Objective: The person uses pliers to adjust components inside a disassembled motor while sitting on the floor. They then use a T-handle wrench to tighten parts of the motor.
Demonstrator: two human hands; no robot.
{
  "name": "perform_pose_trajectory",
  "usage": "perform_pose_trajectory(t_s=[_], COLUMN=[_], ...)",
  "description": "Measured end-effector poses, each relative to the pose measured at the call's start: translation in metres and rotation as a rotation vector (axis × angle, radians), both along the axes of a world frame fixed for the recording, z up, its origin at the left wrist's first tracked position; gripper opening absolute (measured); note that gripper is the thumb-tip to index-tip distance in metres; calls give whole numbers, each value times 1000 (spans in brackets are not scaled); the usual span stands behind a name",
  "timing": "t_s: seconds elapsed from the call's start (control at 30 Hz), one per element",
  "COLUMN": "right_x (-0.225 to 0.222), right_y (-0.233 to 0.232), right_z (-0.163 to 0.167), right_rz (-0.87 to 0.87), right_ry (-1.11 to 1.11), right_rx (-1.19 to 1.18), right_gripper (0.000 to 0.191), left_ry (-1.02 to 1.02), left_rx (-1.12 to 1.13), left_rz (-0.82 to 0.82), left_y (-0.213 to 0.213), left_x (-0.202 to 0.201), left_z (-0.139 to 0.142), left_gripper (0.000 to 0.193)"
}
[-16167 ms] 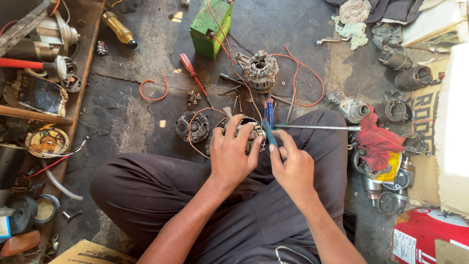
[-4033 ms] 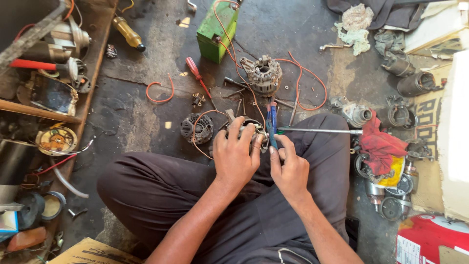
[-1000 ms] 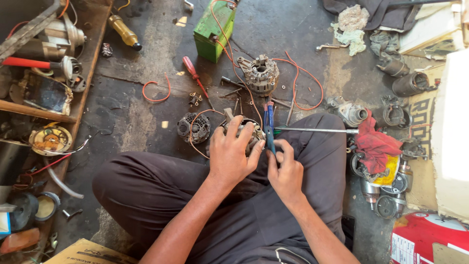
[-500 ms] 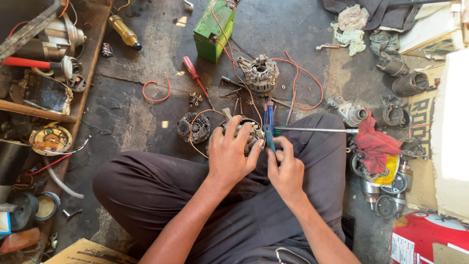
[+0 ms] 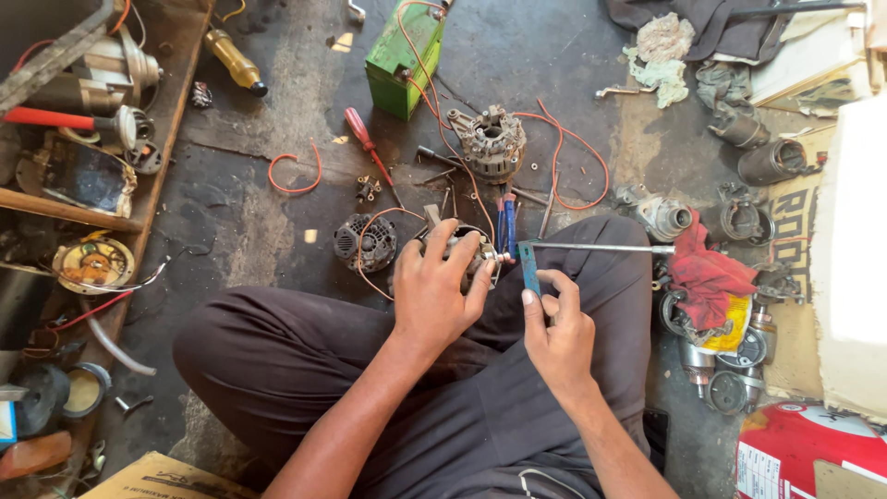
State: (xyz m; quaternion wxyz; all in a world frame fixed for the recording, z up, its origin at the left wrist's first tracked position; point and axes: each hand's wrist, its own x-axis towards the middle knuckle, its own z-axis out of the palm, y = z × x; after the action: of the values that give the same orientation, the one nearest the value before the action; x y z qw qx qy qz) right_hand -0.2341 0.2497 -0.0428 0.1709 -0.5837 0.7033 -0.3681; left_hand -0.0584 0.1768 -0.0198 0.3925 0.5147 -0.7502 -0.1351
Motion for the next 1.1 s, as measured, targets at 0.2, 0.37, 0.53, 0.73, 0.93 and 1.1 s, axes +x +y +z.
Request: perform_pose_trajectory(t_s=[0.2,0.37,0.53,0.73,0.93,1.1], right_x=[12,13,15,17,20,22], right_y=[-18,-31,-15,-13,-18,-28], right_z=[-3,-13,-20,-19,-13,-17], right_rz=[98,74,119,98,130,99], right_ry=[-13,15,17,-86,-5,42], right_rx=[-76,-14,-46,-179,-151,-101], right_gripper=[30,32,34,32,30,32], left_ry=[-26,-77,-81,-74,-91,-104], left_rx=[-12,10,104,177,122,107], left_rz=[19,29,-4,-23,-18,-9], left_y=[1,1,-3,-4,-6,-7], left_x=[0,1,7,16,15,14], left_z=[3,1,3,8,8,4], left_gripper=[37,42,67,63,58,55])
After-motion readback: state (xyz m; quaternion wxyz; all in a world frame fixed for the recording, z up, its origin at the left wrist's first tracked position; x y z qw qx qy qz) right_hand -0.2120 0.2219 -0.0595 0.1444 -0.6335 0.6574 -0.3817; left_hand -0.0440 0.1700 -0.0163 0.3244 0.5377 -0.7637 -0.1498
